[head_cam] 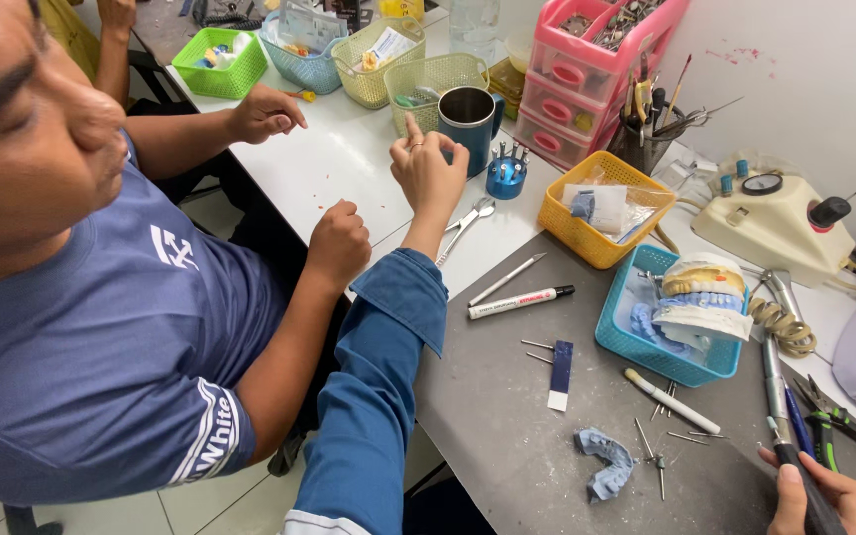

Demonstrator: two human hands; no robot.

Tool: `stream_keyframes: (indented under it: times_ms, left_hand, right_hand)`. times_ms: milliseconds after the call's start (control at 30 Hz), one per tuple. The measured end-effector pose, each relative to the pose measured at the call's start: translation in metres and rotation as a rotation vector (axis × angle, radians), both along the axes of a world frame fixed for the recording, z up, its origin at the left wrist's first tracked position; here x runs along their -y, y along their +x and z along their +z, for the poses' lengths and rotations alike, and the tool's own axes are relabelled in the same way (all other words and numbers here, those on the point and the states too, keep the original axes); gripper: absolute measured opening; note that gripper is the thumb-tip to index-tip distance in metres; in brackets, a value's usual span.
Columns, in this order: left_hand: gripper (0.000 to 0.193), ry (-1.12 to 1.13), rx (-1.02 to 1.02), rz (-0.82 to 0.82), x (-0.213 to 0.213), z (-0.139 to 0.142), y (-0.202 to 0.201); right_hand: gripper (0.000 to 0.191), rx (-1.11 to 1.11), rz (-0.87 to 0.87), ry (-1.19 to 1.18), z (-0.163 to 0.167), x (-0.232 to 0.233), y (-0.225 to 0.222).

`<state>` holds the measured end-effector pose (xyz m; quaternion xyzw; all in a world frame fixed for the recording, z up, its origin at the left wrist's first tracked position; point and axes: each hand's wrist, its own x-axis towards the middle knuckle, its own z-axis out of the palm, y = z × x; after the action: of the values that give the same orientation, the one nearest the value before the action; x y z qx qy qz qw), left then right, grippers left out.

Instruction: The person removes a small tooth-shaped component from a blue dental prosthesis, then uses a rotary tool to grind and shape the component. The person repeatedly checks the fit by placing the component back into the prosthesis and continues grinding until the fit appears satisfactory.

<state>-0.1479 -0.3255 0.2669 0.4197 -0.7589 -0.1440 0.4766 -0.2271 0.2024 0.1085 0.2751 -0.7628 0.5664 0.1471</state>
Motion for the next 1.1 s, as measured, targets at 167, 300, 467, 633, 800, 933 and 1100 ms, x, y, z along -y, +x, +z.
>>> stream_keyframes:
  times_ms: [167,300,467,633,800,933,1100]
  left_hand:
    - [0.015,0.033,-0.001,0.022,0.017,0.013,0.001]
    - [0.013,-0.001,-0.055,-0.086,0.001,0.003,-0.002]
    - [0.014,0.048,-0.165,-0.514,-0.055,-0.024,-0.007]
    - [0.02,0.186,-0.194,-0.97,-0.133,-0.05,-0.012]
    - [0.016,0.193,-0.063,-1.123,-0.201,-0.065,-0.014]
    - [0.014,0.173,-0.163,-1.101,-0.234,-0.071,-0.013]
    - [0.015,-0.184,-0.272,-1.123,-0.253,-0.074,-0.009]
  right_hand:
    - [0.019,-0.015,-0.019,0.026,0.012,0.011,-0.006]
    - [0.019,-0.022,-0.013,0.052,0.012,0.007,0.001]
    - [0.02,0.017,0.029,0.027,0.01,-0.003,0.015]
    - [0.019,-0.217,-0.133,0.438,0.03,-0.01,0.013]
    - [0.019,-0.603,-0.316,1.011,0.043,-0.013,0.013]
    - [0.02,-0.755,-0.377,1.189,0.041,-0.014,0.012]
    - [0.017,-0.809,-0.375,1.328,0.043,-0.013,0.016]
